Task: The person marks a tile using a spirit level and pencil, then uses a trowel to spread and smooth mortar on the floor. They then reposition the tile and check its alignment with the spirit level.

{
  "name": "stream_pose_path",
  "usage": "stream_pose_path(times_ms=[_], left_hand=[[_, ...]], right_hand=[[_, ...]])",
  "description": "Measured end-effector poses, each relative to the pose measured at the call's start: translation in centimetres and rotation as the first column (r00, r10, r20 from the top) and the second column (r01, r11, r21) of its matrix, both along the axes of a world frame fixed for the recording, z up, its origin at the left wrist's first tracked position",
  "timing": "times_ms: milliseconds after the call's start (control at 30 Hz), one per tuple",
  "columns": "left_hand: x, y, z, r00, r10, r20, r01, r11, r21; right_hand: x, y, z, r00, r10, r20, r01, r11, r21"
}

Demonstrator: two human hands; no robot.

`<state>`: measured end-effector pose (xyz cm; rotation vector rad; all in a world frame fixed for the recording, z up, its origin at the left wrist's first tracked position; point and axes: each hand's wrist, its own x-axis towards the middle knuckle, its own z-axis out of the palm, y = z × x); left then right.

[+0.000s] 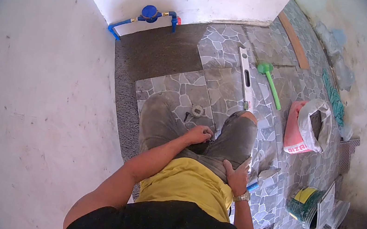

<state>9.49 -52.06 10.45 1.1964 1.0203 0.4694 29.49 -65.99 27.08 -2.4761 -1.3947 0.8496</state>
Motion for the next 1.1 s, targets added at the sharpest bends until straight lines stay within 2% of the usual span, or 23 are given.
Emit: stream_pose_path(times_ms=[100, 233, 400, 600, 700, 800, 900, 1000, 1100], left_hand=[[-0.1, -0.2, 0.3, 0.998, 0.036, 0.059, -0.034, 0.999, -0.031], [-0.2, 0.0, 1.0, 0.997, 0.066, 0.050, -0.065, 0.998, -0.027], [-0.5, 0.1, 1.7, 0.997, 0.063, 0.053, -0.061, 0.998, -0.035], [-0.8, 0.0, 1.8, 0.998, 0.062, -0.023, -0.061, 0.997, 0.043], [-0.3, 0.1, -0.8, 0.999, 0.041, -0.007, -0.040, 0.989, 0.140], [-0.3, 0.2, -0.3, 0.999, 0.002, -0.032, 0.002, 0.995, 0.097], [0.1, 0.2, -1.8, 0.998, 0.005, -0.060, 0.000, 0.997, 0.076], [0.5, 0.0, -3.9, 0.999, 0.036, -0.018, -0.035, 0.997, 0.064], [0.0, 0.0, -1.5, 0.998, 0.030, -0.052, -0.027, 0.998, 0.050]], right_hand=[[0.0, 0.2, 0.3, 1.000, 0.020, 0.011, -0.020, 1.000, -0.012], [0.3, 0.3, -0.8, 0.996, 0.069, 0.052, -0.071, 0.997, 0.031], [0.2, 0.6, -0.5, 0.998, 0.062, 0.002, -0.062, 0.997, 0.034], [0.4, 0.9, -0.6, 0.995, 0.087, -0.053, -0.082, 0.993, 0.089], [0.5, 0.6, -1.0, 0.997, 0.069, -0.042, -0.065, 0.994, 0.087], [0.6, 0.7, -0.9, 0.997, 0.069, -0.022, -0.067, 0.994, 0.081], [0.3, 0.7, -0.6, 0.997, 0.079, 0.026, -0.080, 0.993, 0.084], [0.2, 0.8, -0.3, 0.997, 0.071, -0.023, -0.069, 0.994, 0.081], [0.5, 0.6, -0.9, 0.997, 0.080, 0.013, -0.080, 0.993, 0.084]])
